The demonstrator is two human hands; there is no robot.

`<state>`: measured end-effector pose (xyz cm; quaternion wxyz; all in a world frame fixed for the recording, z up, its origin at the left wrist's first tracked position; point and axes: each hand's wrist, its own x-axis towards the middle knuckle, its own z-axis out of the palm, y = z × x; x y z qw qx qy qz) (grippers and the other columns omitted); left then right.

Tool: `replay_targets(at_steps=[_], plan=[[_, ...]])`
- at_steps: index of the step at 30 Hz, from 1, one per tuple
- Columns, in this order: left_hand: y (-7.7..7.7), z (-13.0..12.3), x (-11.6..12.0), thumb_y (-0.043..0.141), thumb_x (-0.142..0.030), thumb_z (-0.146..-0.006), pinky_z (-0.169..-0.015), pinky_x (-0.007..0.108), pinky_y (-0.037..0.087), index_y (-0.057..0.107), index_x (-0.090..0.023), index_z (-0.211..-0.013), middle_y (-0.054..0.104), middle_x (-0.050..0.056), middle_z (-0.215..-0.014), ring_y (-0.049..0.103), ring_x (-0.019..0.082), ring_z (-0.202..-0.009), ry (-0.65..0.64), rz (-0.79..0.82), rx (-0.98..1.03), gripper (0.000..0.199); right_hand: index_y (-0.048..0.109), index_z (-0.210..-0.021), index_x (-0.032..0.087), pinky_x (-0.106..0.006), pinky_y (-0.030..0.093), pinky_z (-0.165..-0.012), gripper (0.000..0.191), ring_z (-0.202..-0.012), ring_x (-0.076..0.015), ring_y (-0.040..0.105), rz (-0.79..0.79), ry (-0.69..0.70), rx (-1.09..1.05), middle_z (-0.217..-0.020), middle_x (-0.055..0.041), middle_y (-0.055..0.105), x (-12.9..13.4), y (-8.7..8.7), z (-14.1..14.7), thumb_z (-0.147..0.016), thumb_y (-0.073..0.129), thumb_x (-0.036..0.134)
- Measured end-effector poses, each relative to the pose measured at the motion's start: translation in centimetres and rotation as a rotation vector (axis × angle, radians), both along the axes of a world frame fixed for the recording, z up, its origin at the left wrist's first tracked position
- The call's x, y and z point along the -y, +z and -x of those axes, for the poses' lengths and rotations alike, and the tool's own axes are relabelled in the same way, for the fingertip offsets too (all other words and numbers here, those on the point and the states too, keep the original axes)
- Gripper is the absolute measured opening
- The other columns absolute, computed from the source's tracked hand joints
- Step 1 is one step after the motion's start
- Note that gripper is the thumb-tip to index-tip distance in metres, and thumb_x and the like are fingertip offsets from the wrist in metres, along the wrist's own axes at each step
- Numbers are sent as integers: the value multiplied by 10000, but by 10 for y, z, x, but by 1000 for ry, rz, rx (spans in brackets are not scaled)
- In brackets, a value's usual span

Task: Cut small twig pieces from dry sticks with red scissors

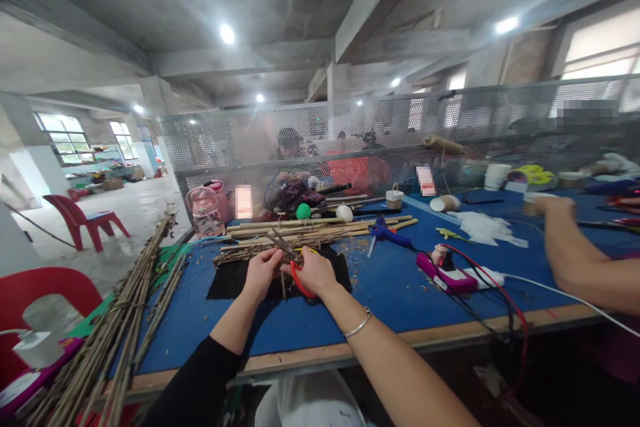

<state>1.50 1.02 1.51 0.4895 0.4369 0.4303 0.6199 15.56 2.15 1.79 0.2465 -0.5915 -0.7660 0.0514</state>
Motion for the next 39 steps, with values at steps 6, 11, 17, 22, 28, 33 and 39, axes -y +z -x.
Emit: replay_targets(at_steps=[6, 11, 17, 22, 28, 33, 39], plan=[[-4, 2, -4, 713, -416, -573, -419, 183, 362, 674, -115, -857, 595, 11, -608, 439, 56, -436, 32, 25, 8, 416, 534, -852, 203, -250, 321, -531, 513, -721, -217, 625, 74, 2, 2, -797, -63, 656, -3, -1, -1, -697, 473, 688], [-3, 2, -4, 728, -388, -559, -419, 174, 350, 674, -119, -886, 608, 18, -615, 449, 55, -441, -9, 69, 23, 427, 543, -842, 207, -269, 351, -560, 523, -756, -240, 630, 70, -26, 21, -820, -81, 665, -5, -2, -1, -693, 460, 701], [-3, 1, -4, 740, -352, -545, -413, 152, 314, 669, -130, -934, 620, 12, -640, 439, 39, -441, -105, 23, 41, 453, 546, -846, 206, -275, 366, -595, 505, -779, -237, 625, 46, -43, 34, -829, -77, 661, -2, 1, -2, -706, 461, 684], [-2, 2, -4, 736, -333, -556, -488, 167, 396, 666, -131, -859, 641, 39, -710, 530, 79, -562, -68, 58, 85, 371, 530, -878, 201, -261, 349, -599, 483, -782, -207, 601, -8, 21, 6, -860, -60, 635, -4, -4, -2, -718, 475, 654], [-5, 2, -4, 733, -361, -562, -467, 167, 377, 670, -138, -857, 648, 28, -707, 517, 71, -519, -89, 72, 30, 375, 519, -875, 178, -258, 350, -647, 439, -815, -185, 558, -57, 91, -34, -897, -62, 593, -7, -7, -2, -724, 527, 590], [-3, 0, -1, 750, -367, -534, -470, 174, 381, 669, -126, -854, 647, 28, -690, 520, 73, -515, -114, 52, 45, 409, 518, -892, 178, -258, 351, -663, 416, -825, -177, 542, -50, 110, -56, -897, -58, 580, -6, -5, 0, -718, 563, 553], [-4, -1, -2, 757, -360, -541, -491, 185, 404, 637, -147, -935, 646, 26, -732, 551, 87, -553, -155, 67, 144, 464, 510, -866, 182, -241, 347, -644, 379, -791, -159, 539, -68, 144, -121, -876, -50, 585, -8, -7, 1, -743, 537, 539]])
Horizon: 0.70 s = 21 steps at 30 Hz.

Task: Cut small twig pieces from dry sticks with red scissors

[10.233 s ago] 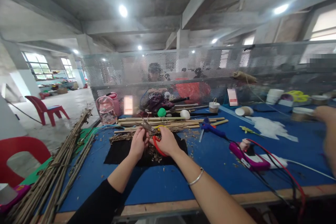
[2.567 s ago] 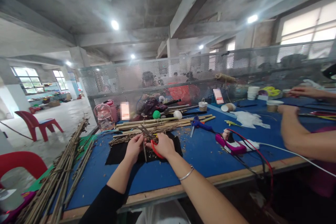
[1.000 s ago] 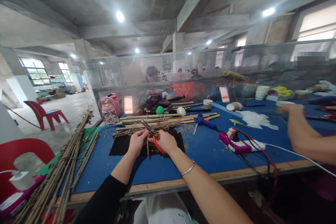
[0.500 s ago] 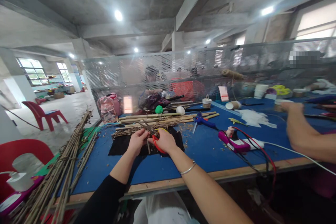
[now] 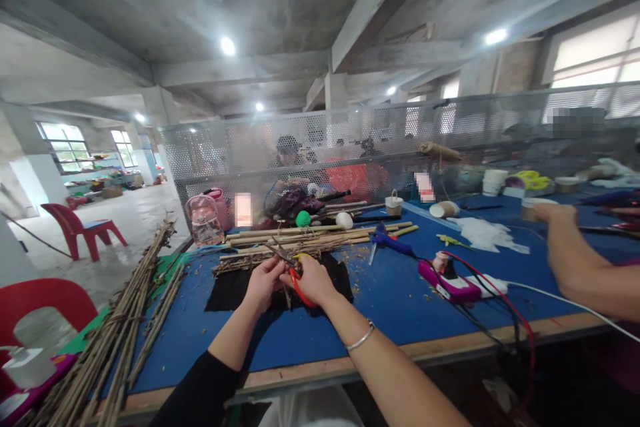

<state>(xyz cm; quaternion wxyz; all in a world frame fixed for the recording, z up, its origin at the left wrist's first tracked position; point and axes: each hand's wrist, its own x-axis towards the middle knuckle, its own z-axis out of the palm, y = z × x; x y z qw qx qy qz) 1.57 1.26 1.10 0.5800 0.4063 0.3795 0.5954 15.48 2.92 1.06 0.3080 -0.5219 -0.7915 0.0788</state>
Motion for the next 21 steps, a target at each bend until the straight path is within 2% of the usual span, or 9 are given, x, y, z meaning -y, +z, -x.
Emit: replay_targets(at_steps=[6, 14, 17, 21], plan=[[0, 2, 2, 768, -340, -532, -454, 166, 369, 627, -133, -867, 622, 10, -680, 520, 62, -503, -63, 14, 41, 418, 511, -876, 178, -249, 350, -663, 403, -810, -172, 536, -1, -19, 7, -881, -52, 585, 1, 2, -1, -714, 570, 543], [3, -1, 5, 766, -369, -518, -440, 163, 361, 631, -122, -887, 610, -2, -637, 503, 61, -484, 5, 0, -35, 464, 512, -870, 172, -259, 343, -662, 400, -837, -193, 546, -1, -24, 66, -895, -61, 591, 3, 5, -1, -724, 554, 542], [1, -1, 3, 751, -376, -542, -425, 155, 343, 636, -118, -914, 621, 8, -652, 489, 53, -471, -9, -26, -68, 468, 506, -880, 181, -249, 326, -615, 392, -799, -187, 567, 50, -42, 64, -872, -52, 605, 5, 6, -1, -742, 532, 547], [-1, 0, 2, 745, -361, -555, -476, 182, 407, 629, -122, -939, 648, 31, -713, 537, 79, -526, 10, -30, -51, 467, 499, -881, 192, -250, 308, -574, 415, -764, -195, 594, 124, -74, 78, -841, -48, 630, 8, 8, 0, -756, 487, 588]])
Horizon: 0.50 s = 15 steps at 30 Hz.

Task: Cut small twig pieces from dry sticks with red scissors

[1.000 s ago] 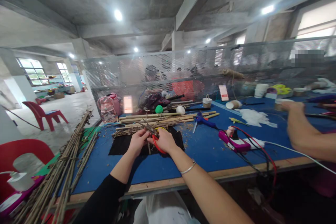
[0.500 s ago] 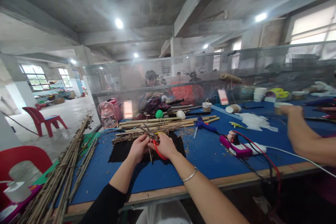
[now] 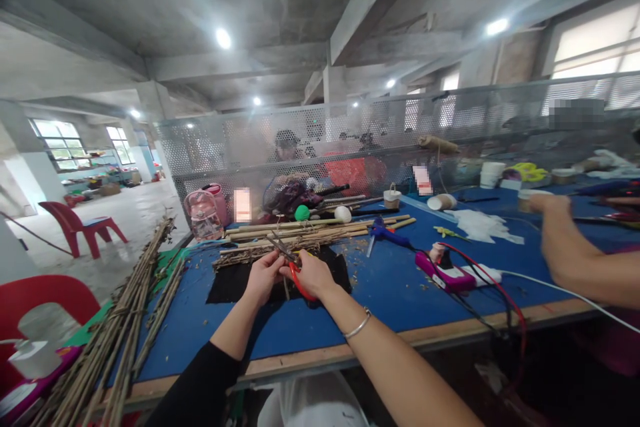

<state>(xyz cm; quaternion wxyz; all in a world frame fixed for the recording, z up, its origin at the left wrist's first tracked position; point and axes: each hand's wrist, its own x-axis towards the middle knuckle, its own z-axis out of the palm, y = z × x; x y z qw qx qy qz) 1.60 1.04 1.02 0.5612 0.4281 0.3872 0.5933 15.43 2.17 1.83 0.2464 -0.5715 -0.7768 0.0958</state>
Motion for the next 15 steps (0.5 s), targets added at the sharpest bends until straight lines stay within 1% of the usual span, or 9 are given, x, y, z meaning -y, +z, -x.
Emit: replay_targets(at_steps=[4, 7, 11, 15], plan=[[1, 1, 1, 739, -354, -568, -480, 181, 409, 643, -122, -923, 649, 35, -712, 539, 79, -530, 15, -6, -17, 435, 510, -870, 195, -248, 310, -571, 451, -786, -206, 607, 16, -24, 29, -846, -54, 643, 1, 3, 1, -732, 491, 624], [3, 2, 2, 738, -357, -569, -485, 185, 411, 646, -124, -955, 648, 34, -710, 539, 83, -539, 26, 5, -33, 460, 523, -877, 195, -244, 313, -568, 472, -783, -204, 611, 26, -37, 44, -847, -62, 649, 1, 3, 0, -714, 504, 638], [2, 3, 0, 734, -371, -571, -501, 198, 421, 644, -129, -990, 652, 38, -719, 549, 94, -557, 13, -2, -39, 492, 529, -887, 201, -247, 315, -563, 495, -771, -210, 612, 19, -44, 49, -848, -68, 653, -1, 1, -1, -703, 496, 659], [-1, 3, -1, 733, -377, -575, -500, 192, 421, 641, -134, -1002, 655, 40, -731, 553, 93, -564, 28, 2, -56, 500, 523, -870, 203, -248, 317, -564, 489, -757, -210, 612, 0, -54, 55, -832, -64, 652, -2, -2, -1, -702, 495, 661]])
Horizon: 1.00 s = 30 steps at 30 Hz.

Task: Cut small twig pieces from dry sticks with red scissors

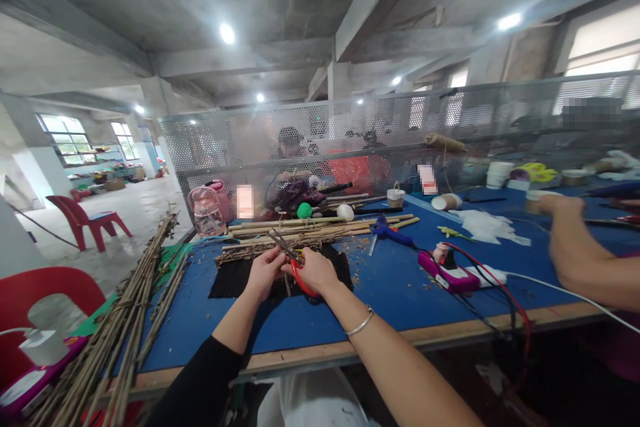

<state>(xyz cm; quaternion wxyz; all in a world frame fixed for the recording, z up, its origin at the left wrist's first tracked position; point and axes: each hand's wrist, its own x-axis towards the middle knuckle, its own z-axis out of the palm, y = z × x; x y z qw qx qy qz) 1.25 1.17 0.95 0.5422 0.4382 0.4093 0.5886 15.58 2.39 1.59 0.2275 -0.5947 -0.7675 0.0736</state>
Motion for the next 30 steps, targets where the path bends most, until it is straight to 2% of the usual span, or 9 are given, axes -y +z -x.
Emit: replay_targets(at_steps=[8, 21, 30], plan=[[1, -4, 3, 758, -377, -546, -505, 214, 452, 639, -115, -912, 654, 45, -741, 554, 89, -536, -95, -4, 71, 465, 486, -875, 187, -261, 343, -622, 485, -795, -198, 578, -184, 11, -21, -859, -66, 615, -2, 0, 0, -694, 524, 635], [1, -3, 0, 740, -306, -589, -510, 207, 457, 647, -138, -1018, 670, 58, -754, 553, 88, -539, -4, 38, 48, 470, 511, -873, 200, -260, 334, -585, 528, -768, -218, 613, -41, -34, 31, -842, -71, 649, 2, 3, 1, -694, 463, 694], [5, -3, 3, 699, -283, -640, -541, 219, 472, 642, -135, -978, 632, 23, -678, 545, 81, -524, -12, 28, 68, 373, 558, -860, 204, -267, 363, -620, 490, -796, -232, 619, 0, -67, 43, -847, -78, 661, 4, 7, 1, -712, 479, 664]])
